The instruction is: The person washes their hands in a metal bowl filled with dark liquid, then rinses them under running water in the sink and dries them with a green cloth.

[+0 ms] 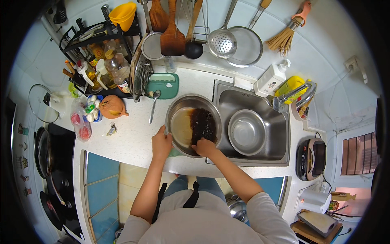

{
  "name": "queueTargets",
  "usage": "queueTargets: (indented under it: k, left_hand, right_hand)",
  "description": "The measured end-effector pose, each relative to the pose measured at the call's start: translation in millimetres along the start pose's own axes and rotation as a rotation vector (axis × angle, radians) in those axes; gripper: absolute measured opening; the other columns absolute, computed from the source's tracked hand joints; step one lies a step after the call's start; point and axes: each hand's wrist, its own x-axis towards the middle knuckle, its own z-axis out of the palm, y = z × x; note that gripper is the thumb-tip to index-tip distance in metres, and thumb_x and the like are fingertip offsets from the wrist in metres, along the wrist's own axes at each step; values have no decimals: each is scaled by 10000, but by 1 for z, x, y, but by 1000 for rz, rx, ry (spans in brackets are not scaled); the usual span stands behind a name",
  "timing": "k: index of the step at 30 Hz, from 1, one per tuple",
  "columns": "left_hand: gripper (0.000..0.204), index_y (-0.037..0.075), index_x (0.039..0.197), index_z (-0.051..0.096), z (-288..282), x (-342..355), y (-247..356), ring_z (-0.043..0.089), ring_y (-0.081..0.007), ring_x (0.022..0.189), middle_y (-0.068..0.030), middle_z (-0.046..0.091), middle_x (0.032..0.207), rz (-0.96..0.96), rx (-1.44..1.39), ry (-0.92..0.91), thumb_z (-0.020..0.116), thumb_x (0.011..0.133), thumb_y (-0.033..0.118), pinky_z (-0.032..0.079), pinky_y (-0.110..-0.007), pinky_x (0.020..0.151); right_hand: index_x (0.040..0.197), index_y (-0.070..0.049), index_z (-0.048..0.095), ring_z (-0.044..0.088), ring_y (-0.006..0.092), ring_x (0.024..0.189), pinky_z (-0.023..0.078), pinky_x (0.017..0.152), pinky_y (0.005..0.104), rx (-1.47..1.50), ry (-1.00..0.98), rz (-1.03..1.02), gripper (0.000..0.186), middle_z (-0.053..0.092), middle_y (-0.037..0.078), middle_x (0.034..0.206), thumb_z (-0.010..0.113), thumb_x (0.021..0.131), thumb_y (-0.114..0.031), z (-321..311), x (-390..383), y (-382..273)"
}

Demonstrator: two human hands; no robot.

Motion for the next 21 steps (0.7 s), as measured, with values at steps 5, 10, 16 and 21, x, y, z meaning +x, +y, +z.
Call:
queueTargets:
  k: [5, 10, 16, 21]
  left_hand:
    - [355, -87, 1086, 464, -1, 3, 2, 543, -194, 400, -159, 547, 509, 4, 28, 4, 493, 758, 46, 433, -286, 425]
    - [356, -92, 1077, 469, 1, 1, 0, 543, -199, 400, -164, 537, 496, 21, 32, 23, 497, 750, 47, 428, -290, 421]
    - [356, -52, 1106, 469, -3, 3, 0, 536, -148, 393, -128, 555, 511, 50, 103, 0, 503, 769, 57, 425, -255, 400]
    - [360, -99, 1080, 462, -3, 2, 6, 549, -210, 412, -165, 542, 503, 57, 93, -1, 491, 751, 44, 432, -287, 439]
  right_hand:
    - [764, -13, 630, 579, 328, 754, 459, 698, 398, 71, -49, -74, 255, 591, 201, 746, 486, 758, -223, -12, -12, -12]
    - [778, -9, 629, 588, 303, 726, 465, 677, 355, 374, 80, -312, 176, 596, 186, 740, 502, 671, -66, -13, -12, -19]
    - [866, 41, 595, 587, 195, 756, 460, 685, 247, 1060, -165, -216, 256, 607, 123, 800, 470, 645, 74, -18, -16, -14]
    - [964, 51, 541, 565, 176, 824, 465, 734, 222, 1684, -399, 45, 300, 570, 121, 904, 440, 689, 114, -12, -16, 0]
